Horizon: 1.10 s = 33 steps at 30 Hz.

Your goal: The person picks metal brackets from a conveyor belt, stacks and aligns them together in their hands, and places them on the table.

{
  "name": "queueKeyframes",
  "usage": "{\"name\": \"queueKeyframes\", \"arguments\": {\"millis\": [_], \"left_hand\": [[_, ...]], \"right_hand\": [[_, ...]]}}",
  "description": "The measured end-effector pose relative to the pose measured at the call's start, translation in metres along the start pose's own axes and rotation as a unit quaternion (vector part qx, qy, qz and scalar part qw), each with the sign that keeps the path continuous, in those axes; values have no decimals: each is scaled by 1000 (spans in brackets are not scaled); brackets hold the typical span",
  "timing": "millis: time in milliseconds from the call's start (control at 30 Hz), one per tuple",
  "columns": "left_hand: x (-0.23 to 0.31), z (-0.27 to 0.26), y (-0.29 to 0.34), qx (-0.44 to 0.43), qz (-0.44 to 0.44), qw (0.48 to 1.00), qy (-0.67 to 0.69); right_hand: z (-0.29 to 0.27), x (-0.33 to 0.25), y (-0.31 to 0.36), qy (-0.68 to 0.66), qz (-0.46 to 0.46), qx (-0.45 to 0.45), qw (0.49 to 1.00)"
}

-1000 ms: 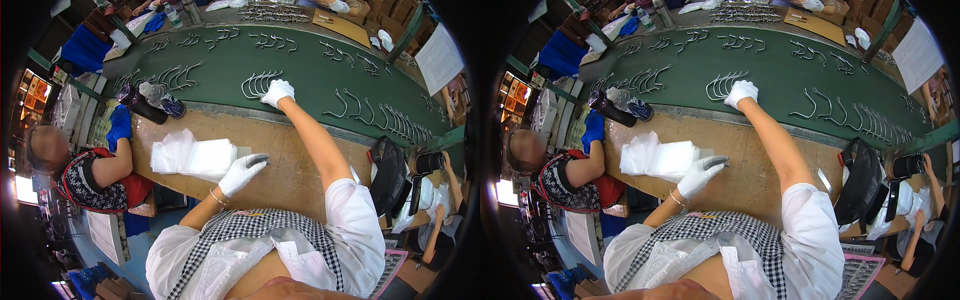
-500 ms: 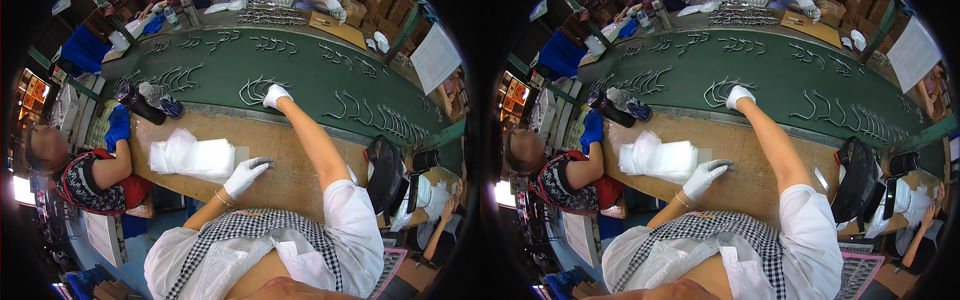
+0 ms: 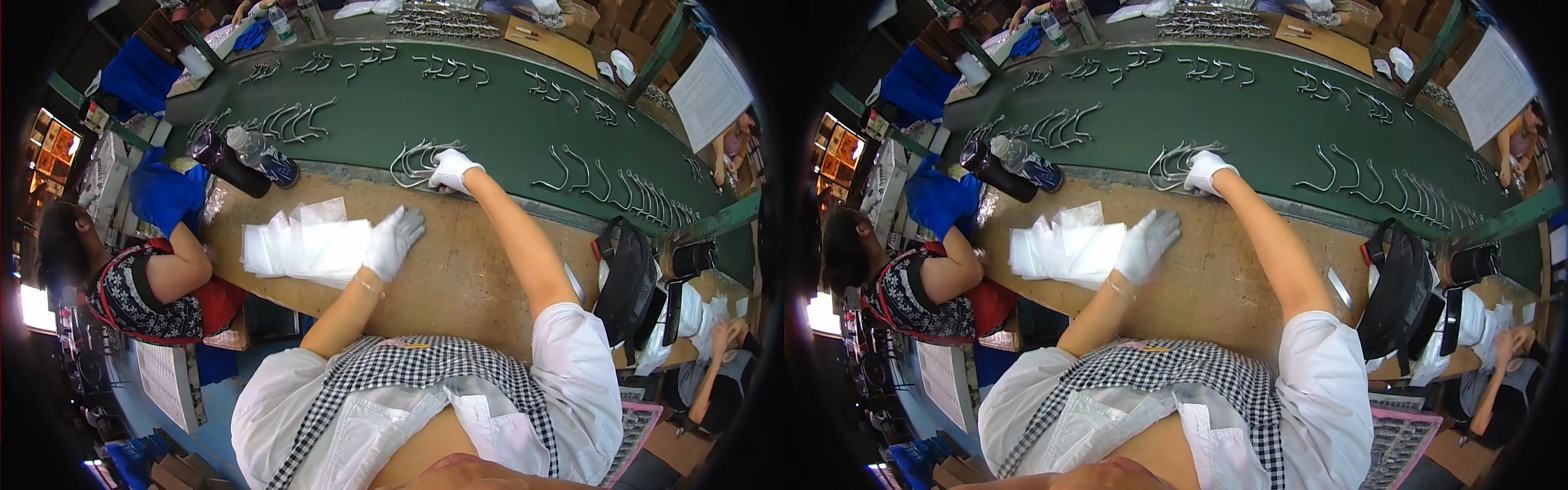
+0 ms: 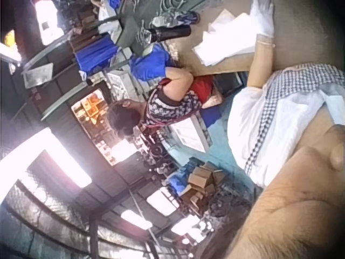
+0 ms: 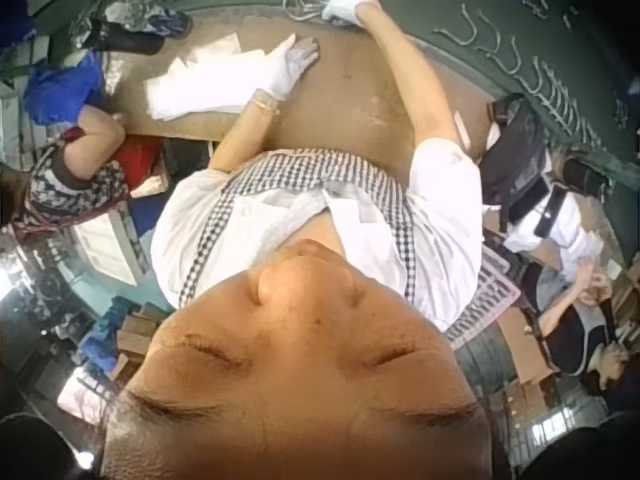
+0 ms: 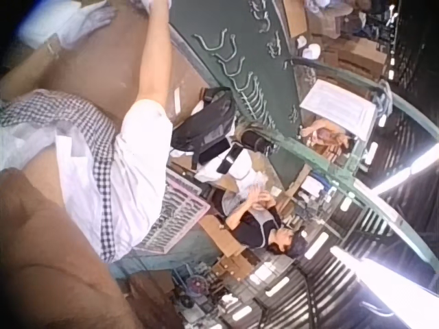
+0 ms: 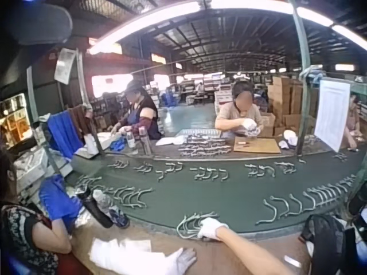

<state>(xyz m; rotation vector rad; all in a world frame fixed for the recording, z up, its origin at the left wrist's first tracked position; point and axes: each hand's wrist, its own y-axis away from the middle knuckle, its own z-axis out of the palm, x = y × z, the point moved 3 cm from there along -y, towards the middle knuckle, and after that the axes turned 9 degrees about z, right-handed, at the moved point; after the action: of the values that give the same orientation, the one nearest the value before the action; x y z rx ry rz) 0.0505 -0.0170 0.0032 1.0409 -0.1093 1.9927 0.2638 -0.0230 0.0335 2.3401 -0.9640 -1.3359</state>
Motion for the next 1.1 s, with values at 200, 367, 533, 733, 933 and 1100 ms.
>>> {"name": "queueKeyframes", "arguments": {"millis": [200,367,533,733,933,1100], "left_hand": [[-2,-3,-34,-39,9,974,222],[-2,7,-15,-73,-86,959,260],[3,28,7,-112,-145,967,178],[-5,23,18,-131,-183,961,159],[-12,34,13,-191,-271,926,183],[-8,38,11,-212,-247,936,137]], "right_hand": [[25,14,79,-120,-3,-116,986],[49,49,124,-185,-13,-71,980],[71,78,149,-286,-91,47,953],[89,84,180,-225,-5,118,967],[84,76,185,40,-239,254,936],[76,67,197,145,-226,288,920]]}}
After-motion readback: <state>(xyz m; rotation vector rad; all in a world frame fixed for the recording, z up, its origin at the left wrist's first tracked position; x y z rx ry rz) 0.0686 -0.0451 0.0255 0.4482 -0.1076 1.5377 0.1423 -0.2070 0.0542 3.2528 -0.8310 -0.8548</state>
